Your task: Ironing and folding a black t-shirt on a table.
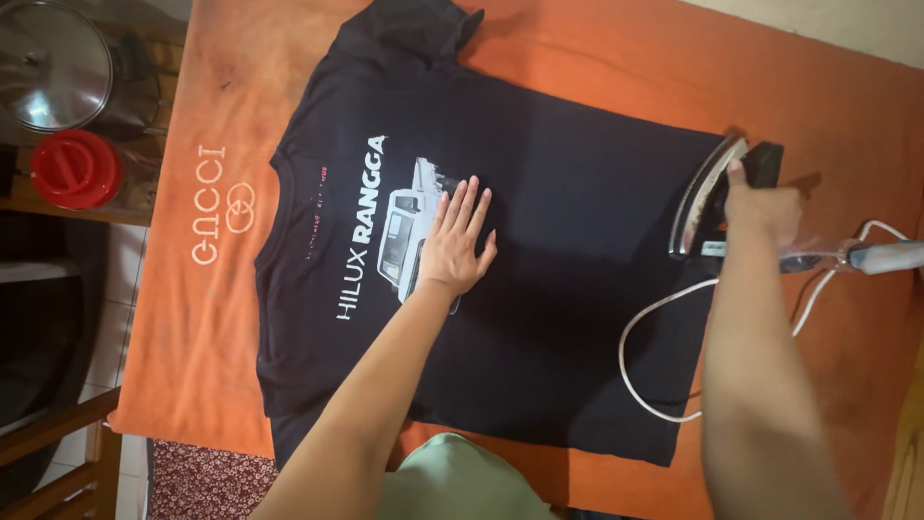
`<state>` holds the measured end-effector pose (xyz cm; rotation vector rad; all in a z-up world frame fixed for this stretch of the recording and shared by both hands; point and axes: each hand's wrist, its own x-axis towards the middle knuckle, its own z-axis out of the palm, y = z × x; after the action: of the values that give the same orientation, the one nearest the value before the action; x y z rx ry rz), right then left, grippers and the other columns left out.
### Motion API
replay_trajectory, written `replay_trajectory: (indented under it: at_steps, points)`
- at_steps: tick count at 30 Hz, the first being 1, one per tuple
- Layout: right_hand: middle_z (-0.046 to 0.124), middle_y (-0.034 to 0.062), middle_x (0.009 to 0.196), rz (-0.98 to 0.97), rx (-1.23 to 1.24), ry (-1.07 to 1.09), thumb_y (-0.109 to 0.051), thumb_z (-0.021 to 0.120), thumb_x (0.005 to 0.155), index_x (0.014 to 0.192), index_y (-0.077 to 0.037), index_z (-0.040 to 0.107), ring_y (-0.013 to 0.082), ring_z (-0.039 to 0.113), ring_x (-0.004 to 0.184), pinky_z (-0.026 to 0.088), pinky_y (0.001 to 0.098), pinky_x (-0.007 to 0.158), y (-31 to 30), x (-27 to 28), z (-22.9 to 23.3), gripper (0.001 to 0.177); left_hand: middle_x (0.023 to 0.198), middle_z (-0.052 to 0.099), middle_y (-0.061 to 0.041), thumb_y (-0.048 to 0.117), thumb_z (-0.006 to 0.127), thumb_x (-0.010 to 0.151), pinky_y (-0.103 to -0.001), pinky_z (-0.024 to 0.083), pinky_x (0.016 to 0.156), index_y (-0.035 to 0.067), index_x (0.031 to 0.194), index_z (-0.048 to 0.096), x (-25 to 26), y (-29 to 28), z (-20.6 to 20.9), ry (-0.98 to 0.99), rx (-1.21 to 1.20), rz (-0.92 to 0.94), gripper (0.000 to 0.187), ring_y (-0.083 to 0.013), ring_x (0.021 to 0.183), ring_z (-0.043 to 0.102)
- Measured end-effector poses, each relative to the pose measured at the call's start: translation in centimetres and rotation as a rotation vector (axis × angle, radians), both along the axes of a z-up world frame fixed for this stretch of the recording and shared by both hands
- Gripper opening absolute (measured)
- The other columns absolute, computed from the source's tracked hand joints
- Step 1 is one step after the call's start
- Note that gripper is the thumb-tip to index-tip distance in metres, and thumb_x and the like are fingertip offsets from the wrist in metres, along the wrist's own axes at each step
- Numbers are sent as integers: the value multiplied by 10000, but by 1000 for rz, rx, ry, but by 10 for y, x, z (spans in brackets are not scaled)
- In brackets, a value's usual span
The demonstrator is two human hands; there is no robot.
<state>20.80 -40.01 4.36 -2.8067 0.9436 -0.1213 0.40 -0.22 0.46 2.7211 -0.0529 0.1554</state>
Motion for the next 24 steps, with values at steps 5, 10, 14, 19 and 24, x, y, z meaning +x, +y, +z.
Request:
replay_trajectory:
  at_steps: [5,10,14,19,24]
  points:
    - [669,382,988,348,54,123,-845,779,828,1082,198,650,502,662,983,511,551,826,-24,-55,-38,1082,1679,276,-171,337,496,1020,-480,171,1286,24,1577,362,-11,2,-1,-94,-76,28,653,-301,1565,247]
    - [763,161,763,696,50,545,-796,716,730,919,-75,828,325,770,772,590,421,770,109,-159,58,753,1666,331,-172,242,511,1026,-497,207,1298,-1,1543,414,-57,18,-7,-147,-172,168,580,-315,1564,303]
    - [753,121,757,1031,-1,303,-804,615,743,960,-187,833,344,744,752,576,431,726,154,-206,56,690,1639,370,-191,220,513,1029,-502,233,1281,-23,1517,449,-105,29,-3,-141,-152,238,549,-326,1547,331]
    - [751,184,831,541,-102,325,-896,650,790,915,-68,794,394,738,823,565,483,731,124,-176,28,850,1640,365,-164,263,513,1022,-495,227,1264,9,1537,429,-136,21,2,-70,-113,191,580,-312,1543,315]
    - [722,246,908,84,-121,137,-905,705,841,946,52,744,419,714,850,541,531,705,7,-130,-11,963,1658,330,-150,320,497,1022,-489,204,1258,36,1576,371,-148,18,4,-34,-76,158,636,-305,1557,267]
